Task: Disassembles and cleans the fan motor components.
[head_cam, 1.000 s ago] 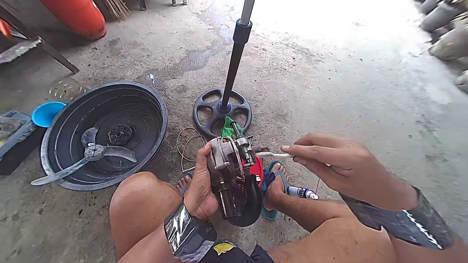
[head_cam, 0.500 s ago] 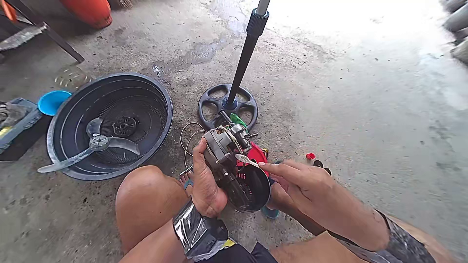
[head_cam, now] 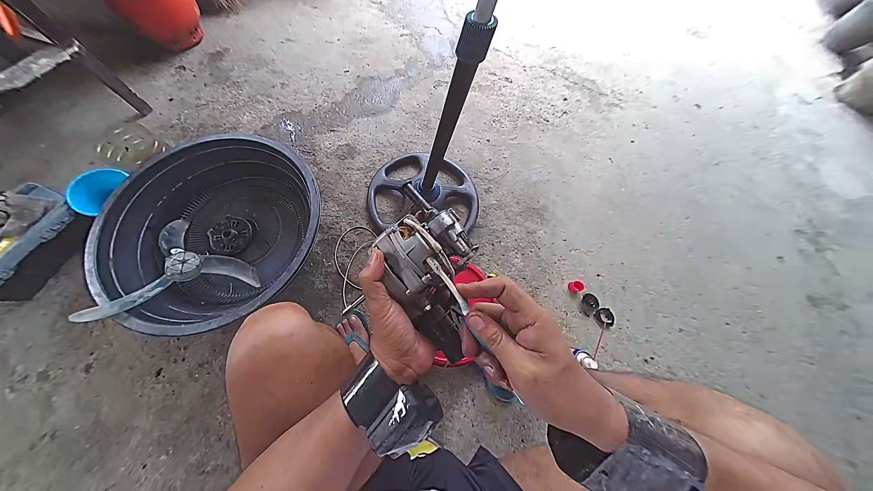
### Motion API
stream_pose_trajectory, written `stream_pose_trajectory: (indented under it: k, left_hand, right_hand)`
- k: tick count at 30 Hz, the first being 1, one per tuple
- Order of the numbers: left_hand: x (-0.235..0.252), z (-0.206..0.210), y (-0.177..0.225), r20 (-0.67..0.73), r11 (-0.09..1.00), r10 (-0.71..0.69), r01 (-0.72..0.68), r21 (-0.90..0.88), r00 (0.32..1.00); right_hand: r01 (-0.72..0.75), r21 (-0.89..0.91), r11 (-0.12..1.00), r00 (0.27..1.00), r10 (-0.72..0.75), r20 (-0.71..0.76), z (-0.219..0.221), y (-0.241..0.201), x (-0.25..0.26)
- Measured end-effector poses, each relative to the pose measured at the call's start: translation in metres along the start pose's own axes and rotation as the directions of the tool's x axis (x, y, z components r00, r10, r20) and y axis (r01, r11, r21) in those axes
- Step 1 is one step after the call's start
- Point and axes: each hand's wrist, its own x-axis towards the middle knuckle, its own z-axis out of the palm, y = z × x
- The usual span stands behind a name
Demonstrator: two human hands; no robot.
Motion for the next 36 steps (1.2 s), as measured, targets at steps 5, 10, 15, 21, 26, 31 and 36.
stream_pose_trajectory:
  k: [5,10,15,21,26,31,36]
  left_hand:
    - [0.002,-0.003,0.011,0.054,0.998,0.022,-0.025,0.055,0.998]
    - [-0.002,-0.003,0.003,-0.015,0.998,-0.026,0.026,0.050,1.000]
    - [0.005,-0.002,0.014,-0.030,0.995,-0.068,0.070,0.073,0.997]
    - [0.002,-0.007,0.011,0.021,0.990,-0.127,0.126,0.063,0.992]
    - [-0.003,-0.005,-0.003,0.027,0.987,-0.113,0.108,0.122,0.993]
    - [-0.003,-0.002,-0.012,-0.006,0.984,0.005,-0.004,0.178,1.000]
    - [0.007,-0.011,-0.012,0.050,0.928,0.174,-0.181,0.326,0.983]
  right_hand:
    - [0.233,-0.611,0.757,0.972,-0.167,0.163,-0.043,-0.006,-0.001]
    - [0.249,-0.592,0.767,0.968,-0.224,0.117,-0.022,-0.002,-0.005]
    - [0.278,-0.694,0.664,0.950,-0.085,0.299,-0.095,-0.038,-0.012]
    - [0.315,-0.821,0.477,0.939,-0.283,0.196,-0.109,-0.035,-0.012]
    - [0.336,-0.883,0.327,0.926,-0.289,0.245,-0.081,-0.032,-0.016]
    - [0.199,-0.971,0.130,0.957,-0.241,0.164,-0.033,-0.016,-0.019]
    - [0.229,-0.953,0.198,0.963,-0.190,0.192,-0.052,-0.037,-0.022]
